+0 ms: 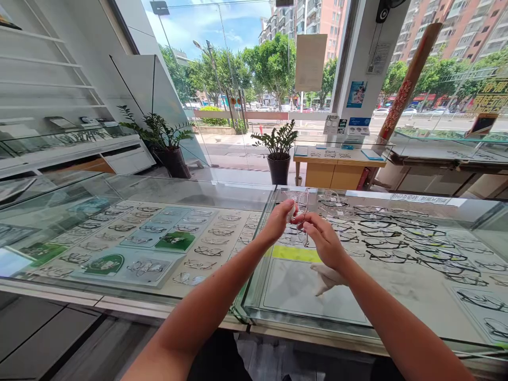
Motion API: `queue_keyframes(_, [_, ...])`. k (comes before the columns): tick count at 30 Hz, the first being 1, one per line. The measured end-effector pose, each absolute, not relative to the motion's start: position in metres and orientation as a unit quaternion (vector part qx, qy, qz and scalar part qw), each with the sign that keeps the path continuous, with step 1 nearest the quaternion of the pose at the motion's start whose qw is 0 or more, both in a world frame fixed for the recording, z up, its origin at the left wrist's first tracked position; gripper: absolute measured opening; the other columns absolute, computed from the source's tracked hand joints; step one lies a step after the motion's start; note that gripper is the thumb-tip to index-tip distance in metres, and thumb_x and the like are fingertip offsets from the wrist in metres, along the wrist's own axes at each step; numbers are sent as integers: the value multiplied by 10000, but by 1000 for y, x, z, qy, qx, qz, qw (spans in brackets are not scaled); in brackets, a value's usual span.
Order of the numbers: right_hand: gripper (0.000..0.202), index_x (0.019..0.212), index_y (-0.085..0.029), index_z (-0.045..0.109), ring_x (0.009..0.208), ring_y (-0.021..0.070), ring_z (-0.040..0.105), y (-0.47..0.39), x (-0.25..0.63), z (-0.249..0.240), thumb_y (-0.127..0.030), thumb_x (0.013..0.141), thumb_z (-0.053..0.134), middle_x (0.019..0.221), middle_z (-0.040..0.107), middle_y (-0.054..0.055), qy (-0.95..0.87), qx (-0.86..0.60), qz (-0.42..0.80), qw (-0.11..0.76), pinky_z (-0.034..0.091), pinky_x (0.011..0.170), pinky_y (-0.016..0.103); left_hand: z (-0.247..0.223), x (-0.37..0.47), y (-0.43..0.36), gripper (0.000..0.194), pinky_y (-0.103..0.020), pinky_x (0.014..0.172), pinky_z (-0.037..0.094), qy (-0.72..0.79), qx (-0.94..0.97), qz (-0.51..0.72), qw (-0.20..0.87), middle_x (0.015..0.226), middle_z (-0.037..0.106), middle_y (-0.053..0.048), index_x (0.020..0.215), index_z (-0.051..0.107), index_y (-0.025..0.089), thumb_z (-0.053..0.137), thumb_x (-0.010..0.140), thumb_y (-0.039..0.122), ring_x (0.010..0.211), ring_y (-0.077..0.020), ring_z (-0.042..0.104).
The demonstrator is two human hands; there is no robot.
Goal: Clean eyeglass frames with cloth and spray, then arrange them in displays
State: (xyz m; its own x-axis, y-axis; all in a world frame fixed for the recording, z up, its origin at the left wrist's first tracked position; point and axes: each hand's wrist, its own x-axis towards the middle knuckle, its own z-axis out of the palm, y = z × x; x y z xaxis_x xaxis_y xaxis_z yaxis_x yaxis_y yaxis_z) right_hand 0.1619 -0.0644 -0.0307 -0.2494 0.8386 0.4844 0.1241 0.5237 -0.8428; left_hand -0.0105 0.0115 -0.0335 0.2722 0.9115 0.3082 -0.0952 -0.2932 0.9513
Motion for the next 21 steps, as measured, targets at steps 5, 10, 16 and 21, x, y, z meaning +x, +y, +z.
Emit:
queue_keyframes(5, [308, 1189, -268, 734, 1084, 253, 711, -65, 163, -30, -437, 1112, 488, 1211, 769, 70, -713, -338, 351, 504, 571, 1002, 444, -32, -11, 10, 594, -295, 652, 421, 326, 627, 509, 492, 774, 548, -14, 799, 594, 206, 528, 940, 779, 689, -160, 480])
queue_keyframes(10, [321, 1199, -264, 727, 1041, 235, 731, -61, 168, -26, -481, 1110, 507, 1241, 770, 72, -673, -326, 372, 550, 581, 955, 414, -26, -10, 4, 617, -322, 710, 482, 332, 628, 513, 481, 810, 584, -28, 828, 615, 217, 519, 934, 818, 755, -193, 542])
queue_keyframes(16, [352, 1234, -268, 699, 1065, 241, 737, -56, 172, -22, -539, 1099, 518, 1292, 764, 92, -629, -337, 375, 591, 599, 894, 397, -21, -8, -5, 609, -329, 724, 460, 338, 676, 497, 426, 820, 577, -28, 775, 594, 216, 517, 952, 794, 763, -195, 529])
queue_keyframes(21, [382, 1247, -269, 690, 1087, 252, 749, -54, 171, -24, -574, 1098, 513, 1325, 754, 100, -625, -344, 361, 600, 625, 895, 411, -22, -7, -11, 557, -331, 749, 416, 357, 715, 477, 366, 803, 579, -12, 809, 591, 222, 524, 999, 742, 786, -207, 521])
